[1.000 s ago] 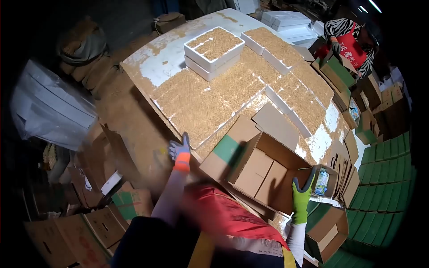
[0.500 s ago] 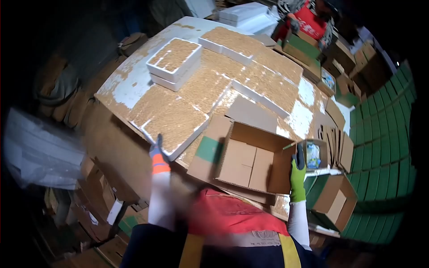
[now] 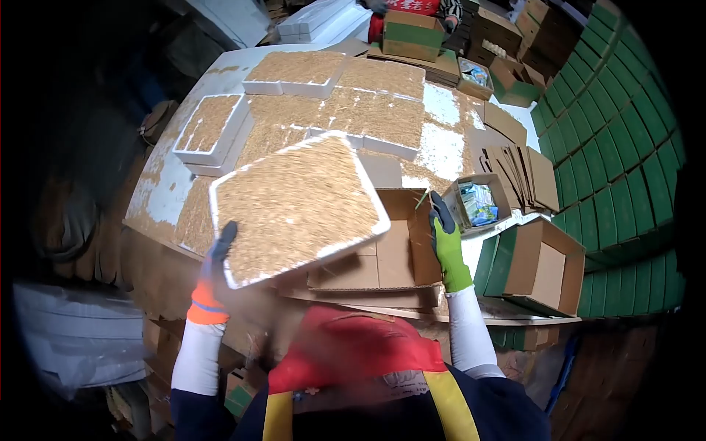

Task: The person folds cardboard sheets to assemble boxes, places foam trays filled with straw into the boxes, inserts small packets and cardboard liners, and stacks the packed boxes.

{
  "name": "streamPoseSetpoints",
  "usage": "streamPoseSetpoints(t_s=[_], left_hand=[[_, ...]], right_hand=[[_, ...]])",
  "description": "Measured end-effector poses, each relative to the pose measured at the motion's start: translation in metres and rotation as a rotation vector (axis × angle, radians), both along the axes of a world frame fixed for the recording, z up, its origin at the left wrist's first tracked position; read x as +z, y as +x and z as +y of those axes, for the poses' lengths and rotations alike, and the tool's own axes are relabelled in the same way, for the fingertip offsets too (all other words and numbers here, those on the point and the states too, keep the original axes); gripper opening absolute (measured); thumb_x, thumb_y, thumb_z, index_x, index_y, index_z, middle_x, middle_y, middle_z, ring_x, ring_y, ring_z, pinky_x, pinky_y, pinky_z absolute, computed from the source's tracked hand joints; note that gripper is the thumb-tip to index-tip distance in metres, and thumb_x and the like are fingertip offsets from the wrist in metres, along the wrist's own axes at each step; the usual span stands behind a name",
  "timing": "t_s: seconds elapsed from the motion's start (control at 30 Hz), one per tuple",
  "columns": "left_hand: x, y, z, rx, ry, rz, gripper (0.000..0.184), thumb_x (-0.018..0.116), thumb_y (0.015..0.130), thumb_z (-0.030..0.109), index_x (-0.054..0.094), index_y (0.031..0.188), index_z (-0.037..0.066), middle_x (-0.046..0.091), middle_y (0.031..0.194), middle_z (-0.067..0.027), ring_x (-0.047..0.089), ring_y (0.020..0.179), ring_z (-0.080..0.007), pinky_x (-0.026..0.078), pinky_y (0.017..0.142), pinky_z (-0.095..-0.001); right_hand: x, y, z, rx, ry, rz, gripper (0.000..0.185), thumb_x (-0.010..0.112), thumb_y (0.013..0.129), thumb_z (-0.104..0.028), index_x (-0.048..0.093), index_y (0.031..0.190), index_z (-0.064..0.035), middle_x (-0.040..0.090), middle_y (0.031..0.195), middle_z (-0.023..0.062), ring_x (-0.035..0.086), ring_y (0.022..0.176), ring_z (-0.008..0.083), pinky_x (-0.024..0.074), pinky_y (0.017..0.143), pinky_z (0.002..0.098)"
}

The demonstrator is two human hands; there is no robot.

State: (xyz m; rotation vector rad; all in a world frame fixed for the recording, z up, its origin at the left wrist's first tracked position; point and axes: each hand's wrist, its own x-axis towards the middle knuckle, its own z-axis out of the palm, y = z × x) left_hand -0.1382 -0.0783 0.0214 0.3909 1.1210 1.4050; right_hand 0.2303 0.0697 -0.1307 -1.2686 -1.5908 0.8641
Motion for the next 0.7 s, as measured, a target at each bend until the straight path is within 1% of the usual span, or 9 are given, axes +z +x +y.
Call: streamPoseSetpoints(t_s=[0.1, 0.17, 0.2, 0.23, 0.33, 0.4, 0.53, 0.6, 0.7], left_hand=[[0.007, 0.038, 0.014, -0.120, 0.010, 0.013, 0.048, 0.059, 0.092, 0.031, 0.050, 0.127, -0.001, 0.063, 0.114, -0.0125, 0.065, 0.097, -0.0191, 0.053, 0.084, -0.0302], [-0.044, 0.029, 0.019, -0.153, 0.007, 0.323, 0.045, 0.061, 0.091, 0.029, 0.053, 0.123, 0.000, 0.064, 0.110, -0.0103, 0.065, 0.095, -0.0185, 0.054, 0.082, -0.0304], [-0.043, 0.042, 0.022, -0.168, 0.028, 0.223, 0.044, 0.062, 0.090, 0.028, 0.053, 0.123, 0.001, 0.064, 0.110, -0.0100, 0.065, 0.094, -0.0185, 0.054, 0.082, -0.0305], [-0.035, 0.053, 0.024, -0.259, -0.022, 0.183, 0.058, 0.065, 0.088, 0.024, 0.041, 0.132, -0.006, 0.055, 0.126, -0.0161, 0.052, 0.119, -0.0223, 0.042, 0.102, -0.0357], [-0.051, 0.079, 0.036, -0.274, -0.194, 0.438, 0.063, 0.070, 0.084, 0.036, 0.047, 0.127, -0.005, 0.061, 0.115, -0.0116, 0.056, 0.107, -0.0169, 0.046, 0.091, -0.0294], [-0.039, 0.091, 0.048, -0.268, -0.283, 0.472, 0.065, 0.068, 0.084, 0.047, 0.052, 0.122, -0.003, 0.063, 0.107, -0.0114, 0.057, 0.099, -0.0160, 0.045, 0.085, -0.0269], [-0.040, 0.079, 0.066, -1.012, -0.378, 1.647, 0.082, 0.030, 0.088, 0.070, 0.059, 0.113, -0.003, 0.062, 0.108, -0.0264, 0.060, 0.100, -0.0402, 0.044, 0.091, -0.0445], [-0.026, 0.099, 0.074, -1.015, -0.452, 1.619, 0.085, 0.040, 0.086, 0.067, 0.053, 0.117, -0.010, 0.066, 0.095, -0.0242, 0.062, 0.094, -0.0394, 0.045, 0.089, -0.0424], [-0.069, 0.093, 0.067, -0.711, -0.412, 1.736, 0.098, 0.047, 0.083, 0.066, 0.027, 0.138, -0.012, 0.058, 0.111, -0.0326, 0.058, 0.105, -0.0399, 0.043, 0.094, -0.0400]], right_hand=[[-0.006, 0.003, 0.003, -0.010, 0.032, 0.012, 0.043, 0.049, 0.098, -0.020, 0.045, 0.137, -0.0032, 0.056, 0.121, 0.0021, 0.046, 0.084, 0.0068, 0.0408, 0.079, 0.0200], [-0.008, 0.002, 0.002, 0.001, 0.001, 0.117, 0.042, 0.051, 0.097, -0.019, 0.047, 0.136, -0.0029, 0.056, 0.123, 0.0038, 0.048, 0.092, 0.0088, 0.0401, 0.084, 0.0217], [-0.009, 0.000, 0.001, 0.015, -0.025, 0.211, 0.042, 0.052, 0.096, -0.018, 0.047, 0.135, -0.0028, 0.056, 0.123, 0.0046, 0.049, 0.096, 0.0097, 0.0397, 0.087, 0.0225], [-0.004, -0.004, -0.001, 0.031, -0.051, 0.308, 0.042, 0.053, 0.095, -0.018, 0.048, 0.134, -0.0027, 0.056, 0.124, 0.0054, 0.050, 0.100, 0.0107, 0.0394, 0.090, 0.0233], [0.008, -0.009, -0.006, 0.096, -0.135, 0.555, 0.041, 0.052, 0.095, -0.016, 0.048, 0.133, 0.0014, 0.054, 0.129, 0.0070, 0.047, 0.120, 0.0165, 0.0348, 0.101, 0.0267], [0.002, -0.006, -0.010, 0.074, -0.157, 0.676, 0.040, 0.053, 0.095, -0.014, 0.049, 0.132, 0.0004, 0.055, 0.117, 0.0030, 0.047, 0.099, 0.0087, 0.0368, 0.084, 0.0207], [0.018, -0.005, -0.022, 0.095, -0.348, 0.784, 0.045, 0.060, 0.090, -0.009, 0.046, 0.133, -0.0031, 0.055, 0.102, -0.0008, 0.046, 0.065, 0.0039, 0.0380, 0.055, 0.0165], [0.031, -0.010, -0.025, 0.001, -0.355, 0.603, 0.049, 0.063, 0.088, -0.010, 0.045, 0.134, -0.0072, 0.055, 0.092, -0.0004, 0.044, 0.057, 0.0036, 0.0348, 0.046, 0.0171], [0.027, -0.012, -0.022, 0.016, -0.379, 0.634, 0.052, 0.063, 0.086, -0.008, 0.045, 0.135, -0.0087, 0.055, 0.082, -0.0009, 0.043, 0.054, 0.0020, 0.0323, 0.044, 0.0174]])
